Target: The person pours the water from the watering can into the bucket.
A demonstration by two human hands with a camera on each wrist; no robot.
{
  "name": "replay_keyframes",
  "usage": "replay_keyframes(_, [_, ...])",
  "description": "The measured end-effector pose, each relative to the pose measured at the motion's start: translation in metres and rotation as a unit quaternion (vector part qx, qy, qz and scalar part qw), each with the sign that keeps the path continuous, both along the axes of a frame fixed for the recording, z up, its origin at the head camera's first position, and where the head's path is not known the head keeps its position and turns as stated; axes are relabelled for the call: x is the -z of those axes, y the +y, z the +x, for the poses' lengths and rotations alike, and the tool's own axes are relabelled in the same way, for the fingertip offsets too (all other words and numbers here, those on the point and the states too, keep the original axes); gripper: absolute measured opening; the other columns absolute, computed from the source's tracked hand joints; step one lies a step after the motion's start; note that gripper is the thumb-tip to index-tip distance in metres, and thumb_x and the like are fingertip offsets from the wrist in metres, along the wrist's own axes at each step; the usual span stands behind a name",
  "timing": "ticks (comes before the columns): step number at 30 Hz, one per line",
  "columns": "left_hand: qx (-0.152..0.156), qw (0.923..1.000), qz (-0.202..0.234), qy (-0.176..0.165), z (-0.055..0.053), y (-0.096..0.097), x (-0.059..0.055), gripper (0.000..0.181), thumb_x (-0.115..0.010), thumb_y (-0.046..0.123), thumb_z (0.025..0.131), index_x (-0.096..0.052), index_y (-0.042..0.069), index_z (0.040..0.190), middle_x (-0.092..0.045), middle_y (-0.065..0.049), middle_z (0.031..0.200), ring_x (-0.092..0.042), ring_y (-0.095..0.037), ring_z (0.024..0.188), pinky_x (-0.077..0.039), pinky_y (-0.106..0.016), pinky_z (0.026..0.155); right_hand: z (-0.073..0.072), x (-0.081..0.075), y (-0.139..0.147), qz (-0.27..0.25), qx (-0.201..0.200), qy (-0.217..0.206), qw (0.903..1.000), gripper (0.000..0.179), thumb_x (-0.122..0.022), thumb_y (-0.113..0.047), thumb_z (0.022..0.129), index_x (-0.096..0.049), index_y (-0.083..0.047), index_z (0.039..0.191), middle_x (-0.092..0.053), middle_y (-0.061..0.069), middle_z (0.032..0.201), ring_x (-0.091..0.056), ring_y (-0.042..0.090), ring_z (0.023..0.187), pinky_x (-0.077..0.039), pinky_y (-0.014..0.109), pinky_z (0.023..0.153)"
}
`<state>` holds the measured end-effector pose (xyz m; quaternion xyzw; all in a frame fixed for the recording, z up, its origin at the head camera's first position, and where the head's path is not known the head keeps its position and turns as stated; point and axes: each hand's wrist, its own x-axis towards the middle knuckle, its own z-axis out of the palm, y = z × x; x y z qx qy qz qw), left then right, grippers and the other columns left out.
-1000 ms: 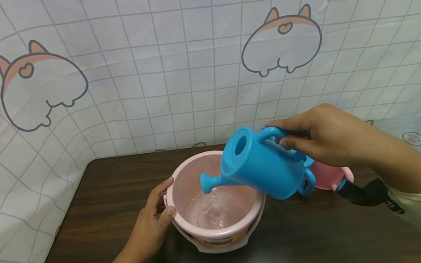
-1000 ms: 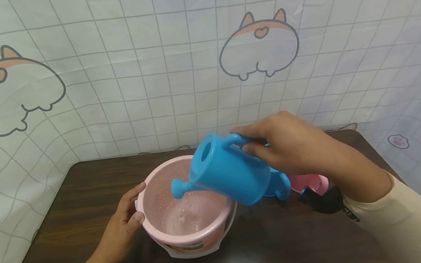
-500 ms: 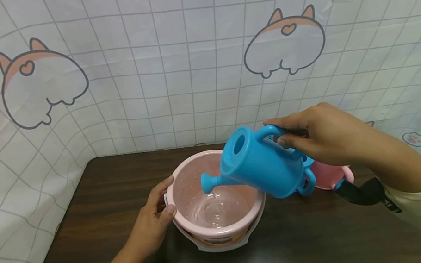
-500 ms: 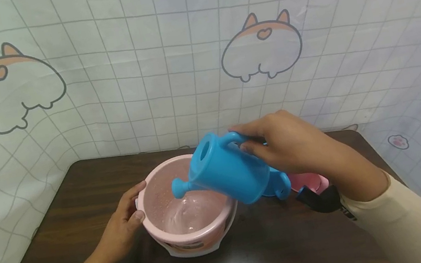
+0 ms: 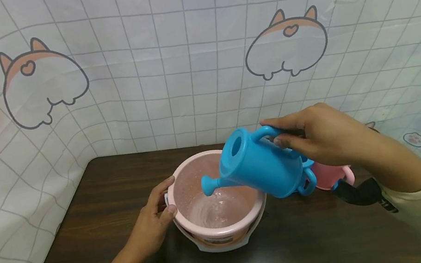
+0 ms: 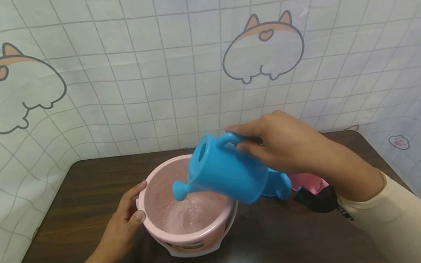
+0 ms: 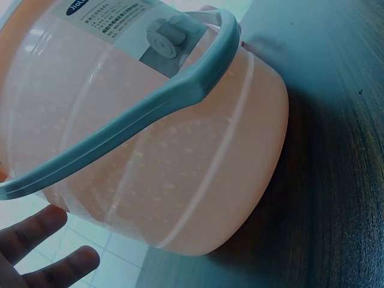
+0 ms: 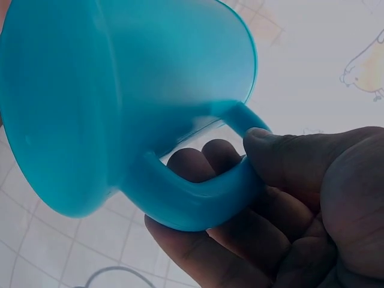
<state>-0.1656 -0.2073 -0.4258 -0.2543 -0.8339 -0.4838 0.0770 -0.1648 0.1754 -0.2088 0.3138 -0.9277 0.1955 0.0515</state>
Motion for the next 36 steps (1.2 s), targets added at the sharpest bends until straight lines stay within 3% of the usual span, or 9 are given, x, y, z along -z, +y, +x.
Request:
replay_keyframes(15, [-0.001, 1.0000, 0.001, 0.003, 0.0009, 0.0007, 0.0000, 0.056, -0.050, 0.044, 0.107, -0.036, 0.023, 0.157, -0.066, -0.014, 0.128, -0.067, -0.030, 0.108, -0.054, -0.041, 0.084, -0.0011, 0.0045, -0.0021, -0.016, -0.004, 0.018, 0.9997, 0.044, -0.071, -0.014, 0.098, -0.063, -0.011, 0.141, -0.074, 0.009, 0.117, -0.073, 0.020, 0.093, -0.059, 0.043, 0.077])
replay_keyframes(24, [0.000, 1.0000, 0.000, 0.002, 0.0019, 0.0008, -0.0011, 0.056, -0.050, 0.042, 0.106, -0.036, 0.024, 0.157, -0.066, -0.014, 0.127, -0.067, -0.030, 0.108, -0.054, -0.042, 0.084, -0.0008, 0.0060, -0.0051, -0.023, -0.001, 0.027, 0.9994, 0.043, -0.072, -0.016, 0.098, -0.064, -0.014, 0.140, -0.076, 0.006, 0.111, -0.063, 0.010, 0.073, -0.052, 0.033, 0.064])
replay_keyframes(36, [0.003, 1.0000, 0.005, 0.008, 0.0035, -0.0018, -0.0007, 0.055, -0.051, 0.040, 0.106, -0.038, 0.021, 0.156, -0.067, -0.015, 0.125, -0.068, -0.030, 0.105, -0.054, -0.041, 0.083, 0.0031, 0.0035, -0.0084, -0.030, -0.003, 0.018, 0.9994, 0.044, -0.073, -0.015, 0.097, -0.065, -0.013, 0.139, -0.074, 0.008, 0.117, -0.073, 0.022, 0.098, -0.058, 0.046, 0.080])
